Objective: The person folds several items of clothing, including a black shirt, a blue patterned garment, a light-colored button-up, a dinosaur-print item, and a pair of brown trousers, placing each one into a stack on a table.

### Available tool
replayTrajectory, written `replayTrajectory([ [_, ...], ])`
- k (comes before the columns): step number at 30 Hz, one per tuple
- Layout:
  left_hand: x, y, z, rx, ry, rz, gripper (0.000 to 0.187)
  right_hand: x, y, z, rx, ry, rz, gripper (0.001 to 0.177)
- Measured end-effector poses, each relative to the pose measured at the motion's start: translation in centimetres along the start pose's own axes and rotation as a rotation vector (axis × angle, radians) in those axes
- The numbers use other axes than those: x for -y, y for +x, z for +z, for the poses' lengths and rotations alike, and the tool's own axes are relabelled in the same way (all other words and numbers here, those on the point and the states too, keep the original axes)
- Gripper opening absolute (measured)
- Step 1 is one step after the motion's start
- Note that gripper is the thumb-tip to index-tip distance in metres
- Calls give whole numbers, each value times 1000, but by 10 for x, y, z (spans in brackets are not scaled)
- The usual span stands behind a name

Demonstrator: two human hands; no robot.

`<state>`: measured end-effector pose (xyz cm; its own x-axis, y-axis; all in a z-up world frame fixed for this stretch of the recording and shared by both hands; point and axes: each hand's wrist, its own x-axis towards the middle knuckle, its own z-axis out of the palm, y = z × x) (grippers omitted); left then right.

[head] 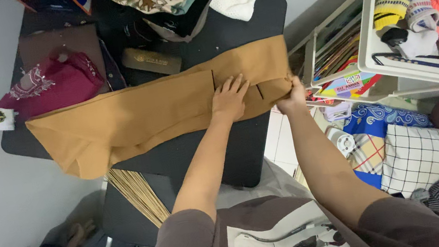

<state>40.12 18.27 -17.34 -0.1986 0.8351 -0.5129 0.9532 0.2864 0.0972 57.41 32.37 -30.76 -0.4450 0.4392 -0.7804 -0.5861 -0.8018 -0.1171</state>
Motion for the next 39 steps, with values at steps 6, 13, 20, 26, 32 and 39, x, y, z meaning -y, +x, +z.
replayTrajectory([
  [6,13,19,30,-35,-82,-7,71,3,-27,42,153,-159,-529,24],
  [13,54,-3,3,-389,-2169,-85,71,-51,-81,93,342,-1577,-1140,35],
  [20,120,-86,28,-693,-2857,119,92,-109,-126,101,1130,-2485,-1014,78],
  [26,145,-115,20,-792,-2505,-361,103,-120,-125,99,1107,-2312,-860,90],
  [32,160,-129,12,-551,-2213,-260,106,-171,-105,125,909,-1831,-474,83],
  [39,148,-127,9,-356,-1902,-648,109,-220,-97,134,1132,-1496,41,62],
])
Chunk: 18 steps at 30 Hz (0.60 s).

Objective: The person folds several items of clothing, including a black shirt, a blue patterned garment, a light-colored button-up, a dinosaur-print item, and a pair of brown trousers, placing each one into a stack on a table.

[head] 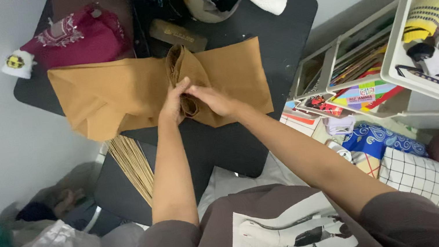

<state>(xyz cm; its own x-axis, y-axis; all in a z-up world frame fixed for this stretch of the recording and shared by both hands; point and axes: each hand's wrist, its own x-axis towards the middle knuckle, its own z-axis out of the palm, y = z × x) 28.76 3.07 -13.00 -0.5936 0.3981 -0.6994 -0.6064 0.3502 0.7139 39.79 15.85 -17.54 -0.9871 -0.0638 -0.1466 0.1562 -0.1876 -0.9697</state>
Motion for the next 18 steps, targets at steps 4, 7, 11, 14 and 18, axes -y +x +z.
replayTrajectory([
  [4,-5,-7,-6,50,34,139,109,8,-18,-18,-52,-283,-171,66],
  [7,-5,-9,-8,36,80,214,103,9,-42,-33,-378,-43,-49,58],
  [11,-7,-8,-20,90,204,206,87,-1,-68,-62,-594,-6,36,47],
  [14,-14,-5,-38,77,-33,317,79,-13,-84,-80,-729,22,204,42],
  [18,-25,-20,-46,-93,-22,338,85,-26,-89,-90,-695,-31,22,36],
])
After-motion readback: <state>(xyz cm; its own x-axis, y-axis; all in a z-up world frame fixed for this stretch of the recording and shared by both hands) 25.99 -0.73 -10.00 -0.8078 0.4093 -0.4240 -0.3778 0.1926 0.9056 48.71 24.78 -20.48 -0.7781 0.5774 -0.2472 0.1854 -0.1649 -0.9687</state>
